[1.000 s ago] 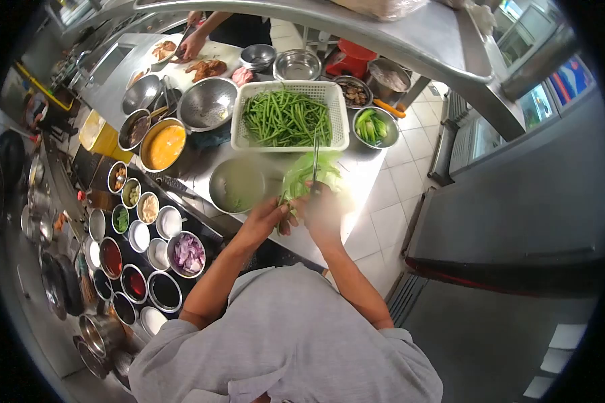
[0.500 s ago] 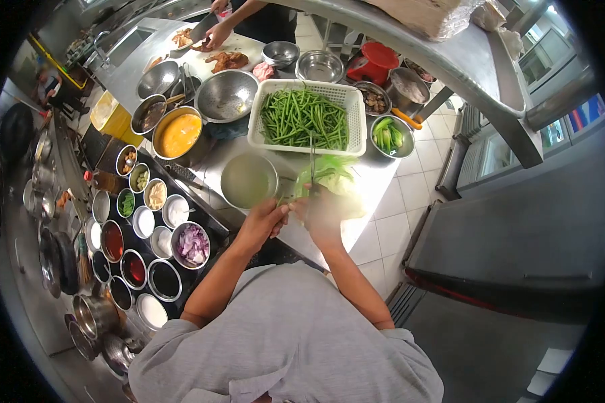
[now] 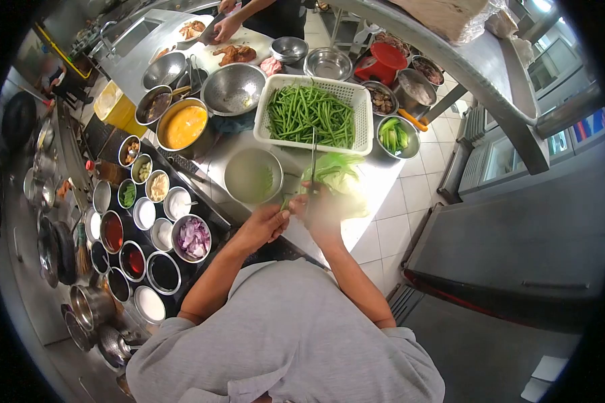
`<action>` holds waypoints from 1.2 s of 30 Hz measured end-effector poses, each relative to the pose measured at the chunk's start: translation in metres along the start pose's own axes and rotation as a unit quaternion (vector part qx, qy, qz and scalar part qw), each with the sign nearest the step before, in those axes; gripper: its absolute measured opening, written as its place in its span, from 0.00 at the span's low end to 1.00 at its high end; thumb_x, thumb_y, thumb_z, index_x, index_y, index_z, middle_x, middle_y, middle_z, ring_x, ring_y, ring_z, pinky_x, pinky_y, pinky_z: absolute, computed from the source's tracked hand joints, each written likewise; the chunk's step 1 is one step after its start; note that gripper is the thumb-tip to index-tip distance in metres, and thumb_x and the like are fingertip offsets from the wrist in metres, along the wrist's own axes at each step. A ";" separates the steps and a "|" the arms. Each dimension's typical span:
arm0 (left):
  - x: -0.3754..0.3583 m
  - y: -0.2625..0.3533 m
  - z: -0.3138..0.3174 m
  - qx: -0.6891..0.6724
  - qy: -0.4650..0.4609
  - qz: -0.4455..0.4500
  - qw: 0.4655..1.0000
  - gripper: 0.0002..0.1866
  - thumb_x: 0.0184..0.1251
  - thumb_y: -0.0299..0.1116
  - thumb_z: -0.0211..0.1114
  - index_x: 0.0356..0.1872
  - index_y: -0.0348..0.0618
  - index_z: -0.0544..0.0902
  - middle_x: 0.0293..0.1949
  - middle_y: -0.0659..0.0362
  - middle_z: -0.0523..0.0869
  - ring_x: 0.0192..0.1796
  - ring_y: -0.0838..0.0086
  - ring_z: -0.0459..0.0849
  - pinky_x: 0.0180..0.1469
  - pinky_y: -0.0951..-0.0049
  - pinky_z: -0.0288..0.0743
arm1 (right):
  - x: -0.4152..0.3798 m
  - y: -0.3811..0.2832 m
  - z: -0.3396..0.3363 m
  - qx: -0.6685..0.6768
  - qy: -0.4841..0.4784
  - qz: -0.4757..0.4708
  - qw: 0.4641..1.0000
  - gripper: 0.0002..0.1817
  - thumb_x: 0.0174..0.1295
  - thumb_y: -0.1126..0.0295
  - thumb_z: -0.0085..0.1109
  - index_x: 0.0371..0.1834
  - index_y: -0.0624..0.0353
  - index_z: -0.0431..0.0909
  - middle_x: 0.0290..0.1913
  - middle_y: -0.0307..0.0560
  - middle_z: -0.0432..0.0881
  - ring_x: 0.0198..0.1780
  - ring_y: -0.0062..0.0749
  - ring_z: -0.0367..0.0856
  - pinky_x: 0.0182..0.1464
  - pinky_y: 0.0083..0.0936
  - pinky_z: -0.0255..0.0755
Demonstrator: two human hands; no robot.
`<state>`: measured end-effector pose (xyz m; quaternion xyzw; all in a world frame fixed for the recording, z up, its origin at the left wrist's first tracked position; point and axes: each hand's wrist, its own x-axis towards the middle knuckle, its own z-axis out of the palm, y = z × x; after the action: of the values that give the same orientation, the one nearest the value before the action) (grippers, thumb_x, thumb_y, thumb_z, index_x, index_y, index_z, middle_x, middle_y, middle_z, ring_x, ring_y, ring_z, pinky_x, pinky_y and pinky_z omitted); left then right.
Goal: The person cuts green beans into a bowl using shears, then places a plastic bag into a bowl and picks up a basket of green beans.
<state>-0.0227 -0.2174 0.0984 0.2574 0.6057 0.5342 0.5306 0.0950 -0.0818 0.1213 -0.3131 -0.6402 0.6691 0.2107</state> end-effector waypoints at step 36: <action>-0.019 0.026 -0.067 0.067 0.125 -0.035 0.989 0.12 0.68 0.37 0.53 0.34 0.41 0.81 0.26 0.68 0.73 0.27 0.82 0.67 0.29 0.76 0.58 | 0.005 -0.020 -0.022 -0.208 -0.332 0.107 0.914 0.27 0.57 0.64 0.81 0.56 0.62 0.81 0.26 0.40 0.83 0.23 0.17 0.77 0.25 0.18 0.68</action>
<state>-0.0847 -0.2510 0.1203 0.2021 0.7101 0.5018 0.4507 0.1044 -0.0603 0.1402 -0.1766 -0.7604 0.6051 -0.1566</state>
